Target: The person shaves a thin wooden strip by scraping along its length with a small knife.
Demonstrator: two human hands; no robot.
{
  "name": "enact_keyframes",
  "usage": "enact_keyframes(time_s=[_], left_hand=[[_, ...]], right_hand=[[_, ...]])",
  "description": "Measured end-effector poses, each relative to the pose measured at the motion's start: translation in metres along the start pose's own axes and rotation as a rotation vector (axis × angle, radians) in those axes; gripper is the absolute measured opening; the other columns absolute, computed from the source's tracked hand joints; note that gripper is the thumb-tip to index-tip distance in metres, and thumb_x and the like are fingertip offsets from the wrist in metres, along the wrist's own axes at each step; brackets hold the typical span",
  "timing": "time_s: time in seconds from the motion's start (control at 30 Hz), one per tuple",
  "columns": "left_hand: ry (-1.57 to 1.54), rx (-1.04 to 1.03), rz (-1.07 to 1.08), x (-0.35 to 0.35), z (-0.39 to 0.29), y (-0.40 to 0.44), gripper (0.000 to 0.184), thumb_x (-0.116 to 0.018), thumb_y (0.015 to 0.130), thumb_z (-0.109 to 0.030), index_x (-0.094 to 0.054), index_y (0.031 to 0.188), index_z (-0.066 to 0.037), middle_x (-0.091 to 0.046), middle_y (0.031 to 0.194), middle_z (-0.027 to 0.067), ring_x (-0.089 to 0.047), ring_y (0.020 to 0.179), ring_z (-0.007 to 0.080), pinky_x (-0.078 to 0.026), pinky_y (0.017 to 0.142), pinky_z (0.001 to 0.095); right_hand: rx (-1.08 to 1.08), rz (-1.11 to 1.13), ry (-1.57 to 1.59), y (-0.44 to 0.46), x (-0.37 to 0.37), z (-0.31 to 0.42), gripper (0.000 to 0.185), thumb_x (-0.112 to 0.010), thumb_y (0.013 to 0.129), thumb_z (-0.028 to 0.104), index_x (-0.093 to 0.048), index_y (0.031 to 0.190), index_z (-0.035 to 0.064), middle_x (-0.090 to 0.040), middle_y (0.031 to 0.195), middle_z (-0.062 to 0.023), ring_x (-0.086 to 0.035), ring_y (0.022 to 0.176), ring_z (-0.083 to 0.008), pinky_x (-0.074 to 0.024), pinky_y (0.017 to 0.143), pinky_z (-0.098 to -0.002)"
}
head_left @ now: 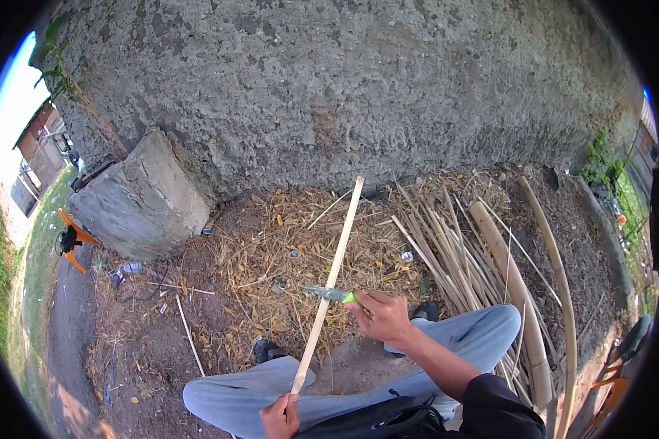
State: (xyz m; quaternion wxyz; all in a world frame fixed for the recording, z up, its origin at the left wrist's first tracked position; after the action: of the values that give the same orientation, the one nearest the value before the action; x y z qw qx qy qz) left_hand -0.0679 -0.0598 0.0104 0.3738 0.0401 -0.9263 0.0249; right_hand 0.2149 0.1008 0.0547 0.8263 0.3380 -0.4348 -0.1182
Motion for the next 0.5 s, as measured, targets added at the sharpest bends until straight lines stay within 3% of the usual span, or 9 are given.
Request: enact_keyframes(time_s=[0.3, 0.37, 0.43, 0.5], left_hand=[[-0.014, -0.171, -0.078, 0.01, -0.01, 0.0, 0.021, -0.058, 0.096, -0.016, -0.07, 0.103, 0.0, -0.062, 0.073, 0.0219, -0.062, 0.062, 0.0357, -0.049, 0.059, 0.0418], [-0.003, -0.171, -0.076, 0.015, -0.017, -0.002, 0.021, -0.058, 0.097, -0.016, -0.07, 0.104, 0.0, -0.062, 0.072, 0.0216, -0.062, 0.061, 0.0356, -0.049, 0.059, 0.0417], [-0.063, 0.077, 0.098, 0.021, -0.019, -0.008, 0.023, -0.058, 0.097, -0.018, -0.07, 0.106, -0.001, -0.063, 0.073, 0.0219, -0.063, 0.062, 0.0371, -0.049, 0.059, 0.0421], [-0.026, 0.062, 0.117, 0.022, -0.009, -0.014, 0.024, -0.058, 0.097, -0.019, -0.07, 0.107, -0.001, -0.063, 0.073, 0.022, -0.063, 0.063, 0.0377, -0.05, 0.06, 0.0427]], right_hand=[[0.028, -0.056, 0.037, 0.001, 0.005, 0.003, 0.018, -0.075, 0.086, 0.024, -0.072, 0.095, 0.0094, -0.063, 0.066, -0.0024, -0.058, 0.047, -0.0192, -0.0404, 0.038, -0.034], [-0.086, -0.031, -0.009, -0.004, 0.004, -0.006, 0.018, -0.074, 0.087, 0.023, -0.073, 0.095, 0.0069, -0.064, 0.064, -0.0057, -0.058, 0.047, -0.0219, -0.0413, 0.04, -0.0362], [-0.182, -0.109, -0.02, 0.009, 0.015, -0.041, 0.019, -0.074, 0.087, 0.023, -0.073, 0.095, 0.0056, -0.064, 0.063, -0.0081, -0.059, 0.047, -0.0239, -0.0419, 0.042, -0.0377], [-0.275, -0.193, -0.027, 0.02, 0.029, -0.062, 0.021, -0.074, 0.087, 0.024, -0.074, 0.095, 0.0043, -0.064, 0.062, -0.0105, -0.059, 0.047, -0.0258, -0.0424, 0.043, -0.0392]])
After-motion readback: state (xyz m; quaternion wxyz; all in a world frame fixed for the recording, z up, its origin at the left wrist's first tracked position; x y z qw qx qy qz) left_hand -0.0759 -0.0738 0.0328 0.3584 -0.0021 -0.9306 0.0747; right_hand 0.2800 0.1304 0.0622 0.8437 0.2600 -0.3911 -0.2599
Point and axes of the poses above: each hand's wrist, its own y-axis towards the middle knuckle, its own x-axis out of the back of the hand, z = x × y, the point moved 3 cm from there along y, towards the middle knuckle
